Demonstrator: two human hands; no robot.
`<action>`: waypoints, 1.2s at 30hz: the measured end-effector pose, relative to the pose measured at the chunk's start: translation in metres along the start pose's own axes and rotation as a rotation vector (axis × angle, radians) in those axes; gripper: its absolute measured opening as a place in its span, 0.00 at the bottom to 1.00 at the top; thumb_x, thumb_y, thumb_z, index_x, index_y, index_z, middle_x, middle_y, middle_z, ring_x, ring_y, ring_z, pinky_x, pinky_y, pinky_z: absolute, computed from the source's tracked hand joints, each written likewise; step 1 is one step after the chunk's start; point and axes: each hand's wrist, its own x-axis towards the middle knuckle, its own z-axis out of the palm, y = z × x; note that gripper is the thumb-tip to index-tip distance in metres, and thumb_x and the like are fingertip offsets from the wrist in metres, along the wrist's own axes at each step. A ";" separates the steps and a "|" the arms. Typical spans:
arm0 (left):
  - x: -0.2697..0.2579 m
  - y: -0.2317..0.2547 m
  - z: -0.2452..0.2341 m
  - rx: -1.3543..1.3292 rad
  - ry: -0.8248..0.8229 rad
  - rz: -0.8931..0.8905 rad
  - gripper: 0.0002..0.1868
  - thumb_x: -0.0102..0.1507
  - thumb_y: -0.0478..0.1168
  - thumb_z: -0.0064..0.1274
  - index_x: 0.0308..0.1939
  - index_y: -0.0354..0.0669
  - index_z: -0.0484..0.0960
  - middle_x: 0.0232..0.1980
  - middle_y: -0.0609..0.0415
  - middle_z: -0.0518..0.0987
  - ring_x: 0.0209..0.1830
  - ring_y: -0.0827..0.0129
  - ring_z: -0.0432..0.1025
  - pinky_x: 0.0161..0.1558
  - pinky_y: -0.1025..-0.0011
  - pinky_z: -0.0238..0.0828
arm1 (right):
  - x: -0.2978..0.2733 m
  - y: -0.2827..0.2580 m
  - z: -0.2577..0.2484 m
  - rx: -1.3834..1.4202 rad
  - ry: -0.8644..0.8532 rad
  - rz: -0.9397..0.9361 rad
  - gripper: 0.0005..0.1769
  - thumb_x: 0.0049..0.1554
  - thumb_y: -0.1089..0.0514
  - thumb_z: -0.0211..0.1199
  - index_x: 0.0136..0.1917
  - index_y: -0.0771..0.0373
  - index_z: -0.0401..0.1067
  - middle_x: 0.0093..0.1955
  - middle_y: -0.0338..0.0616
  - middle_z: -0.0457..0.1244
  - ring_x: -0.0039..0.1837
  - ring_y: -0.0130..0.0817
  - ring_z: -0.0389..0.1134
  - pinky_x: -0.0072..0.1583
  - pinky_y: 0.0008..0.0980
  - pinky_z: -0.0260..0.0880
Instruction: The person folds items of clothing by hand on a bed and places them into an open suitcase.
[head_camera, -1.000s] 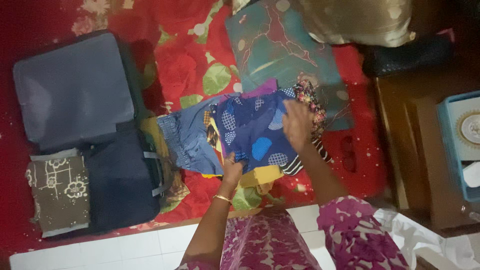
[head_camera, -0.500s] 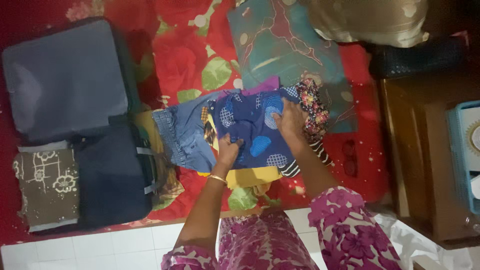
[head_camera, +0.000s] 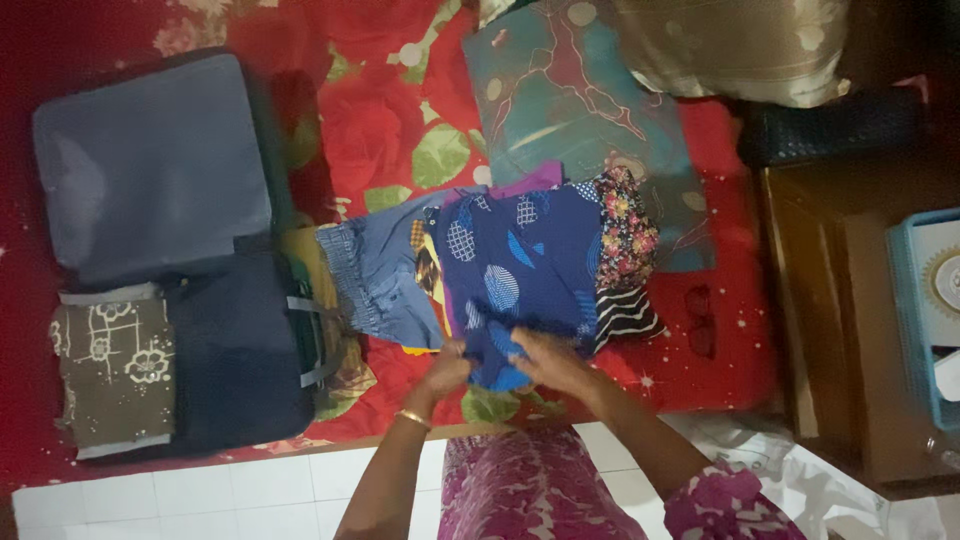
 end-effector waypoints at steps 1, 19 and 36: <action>-0.004 -0.008 0.000 0.197 -0.036 -0.029 0.12 0.58 0.30 0.53 0.44 0.36 0.88 0.41 0.57 0.82 0.40 0.71 0.74 0.43 0.68 0.73 | -0.005 0.003 0.009 -0.070 0.046 -0.128 0.20 0.58 0.49 0.64 0.55 0.64 0.68 0.51 0.61 0.66 0.53 0.57 0.69 0.54 0.50 0.68; 0.084 0.169 0.015 1.266 0.510 0.291 0.15 0.58 0.36 0.56 0.50 0.44 0.78 0.52 0.48 0.79 0.56 0.50 0.73 0.54 0.51 0.72 | 0.124 0.037 -0.132 -0.687 0.478 0.109 0.16 0.57 0.59 0.60 0.58 0.60 0.74 0.62 0.46 0.64 0.67 0.49 0.62 0.61 0.54 0.63; 0.143 0.190 0.034 1.240 0.420 0.238 0.24 0.61 0.43 0.52 0.60 0.36 0.73 0.71 0.44 0.68 0.66 0.45 0.64 0.61 0.41 0.61 | 0.152 0.064 -0.144 -0.656 0.249 0.203 0.23 0.57 0.51 0.66 0.63 0.60 0.71 0.63 0.48 0.63 0.69 0.48 0.59 0.67 0.52 0.56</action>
